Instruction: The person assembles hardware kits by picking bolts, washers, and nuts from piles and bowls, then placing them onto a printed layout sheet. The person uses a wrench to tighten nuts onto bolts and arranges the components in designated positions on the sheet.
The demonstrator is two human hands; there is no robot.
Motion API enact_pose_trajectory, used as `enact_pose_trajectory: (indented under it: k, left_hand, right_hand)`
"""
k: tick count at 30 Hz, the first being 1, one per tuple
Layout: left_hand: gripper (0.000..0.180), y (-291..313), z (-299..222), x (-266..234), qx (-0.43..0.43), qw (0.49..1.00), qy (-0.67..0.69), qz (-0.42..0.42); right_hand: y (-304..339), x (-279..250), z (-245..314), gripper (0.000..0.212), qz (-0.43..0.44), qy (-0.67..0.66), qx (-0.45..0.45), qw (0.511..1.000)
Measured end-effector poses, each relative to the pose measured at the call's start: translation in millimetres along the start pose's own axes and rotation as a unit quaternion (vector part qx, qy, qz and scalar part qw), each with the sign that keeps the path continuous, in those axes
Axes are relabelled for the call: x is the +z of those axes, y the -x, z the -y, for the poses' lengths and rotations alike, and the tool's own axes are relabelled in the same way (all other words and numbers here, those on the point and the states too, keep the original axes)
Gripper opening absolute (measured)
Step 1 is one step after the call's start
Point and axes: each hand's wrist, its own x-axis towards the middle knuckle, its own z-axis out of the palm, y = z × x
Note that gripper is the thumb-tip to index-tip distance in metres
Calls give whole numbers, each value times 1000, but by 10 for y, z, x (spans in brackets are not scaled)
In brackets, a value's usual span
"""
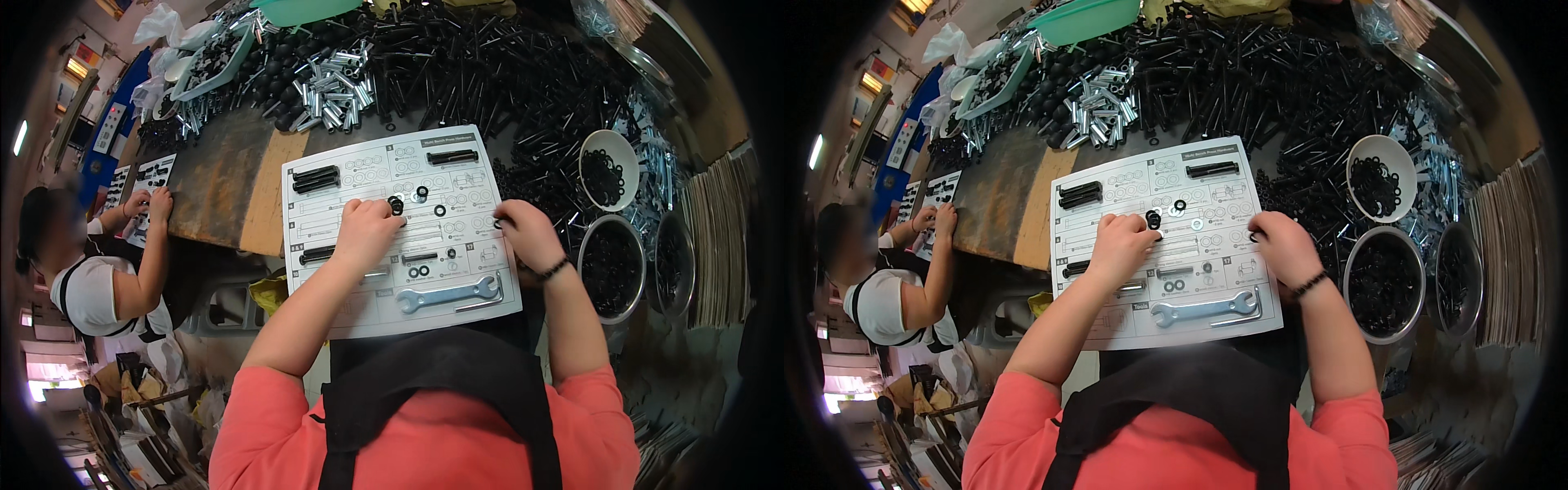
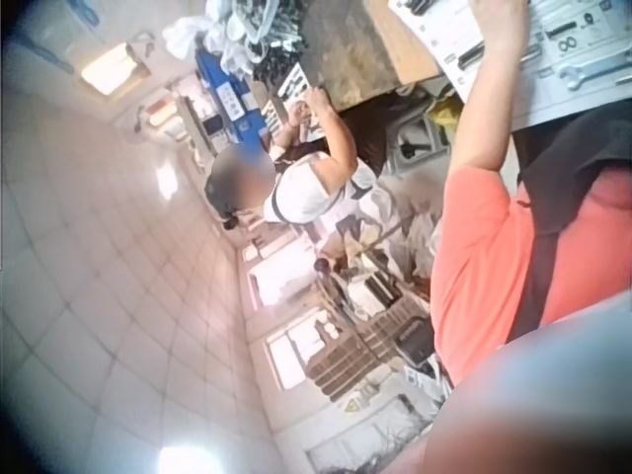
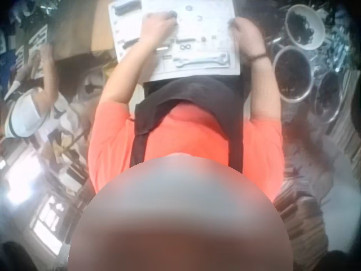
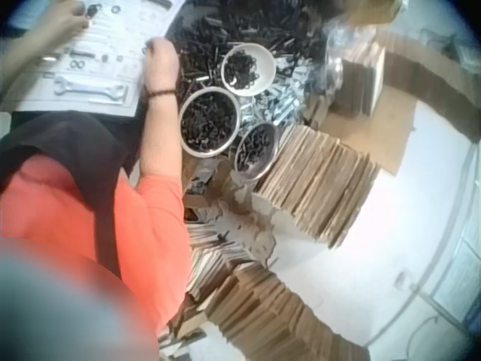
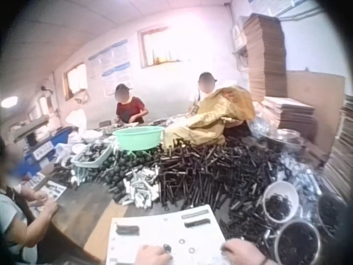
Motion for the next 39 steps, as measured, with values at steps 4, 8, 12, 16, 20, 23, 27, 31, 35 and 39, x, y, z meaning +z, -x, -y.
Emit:
enact_pose_trajectory:
  k: [4,8,12,16,20,23,27,31,35,39]
  left_hand:
    - [28,27,-9,6,-5,1000,6,1]
    - [33,-18,-67,22,-1,1000,13,20]
    - [36,-91,-145,23,-4,999,30,36]
    - [36,-172,-233,128,-6,998,48,29]
    - [34,-344,-438,207,9,997,70,27]
    - [33,-483,-645,278,27,995,91,36]
    - [32,-515,-774,311,40,993,107,36]
    - [33,-491,-754,336,42,992,112,25]
    - [33,-504,-522,185,2,995,95,-29]
    - [28,-455,-173,104,-77,995,58,-40]
  right_hand:
    - [-210,334,-88,14,43,6,-3,999]
    - [-347,489,48,19,67,34,-33,997]
    - [-369,531,242,23,83,170,-87,978]
    - [-242,321,228,23,64,224,-36,972]
    - [-95,134,48,24,52,167,97,980]
    - [5,132,-52,24,35,161,79,983]
    - [69,139,-88,23,25,143,51,988]
    - [56,126,-129,23,23,127,32,991]
    - [-95,112,-114,23,-70,35,12,997]
    - [-335,154,-118,18,-68,-30,34,997]
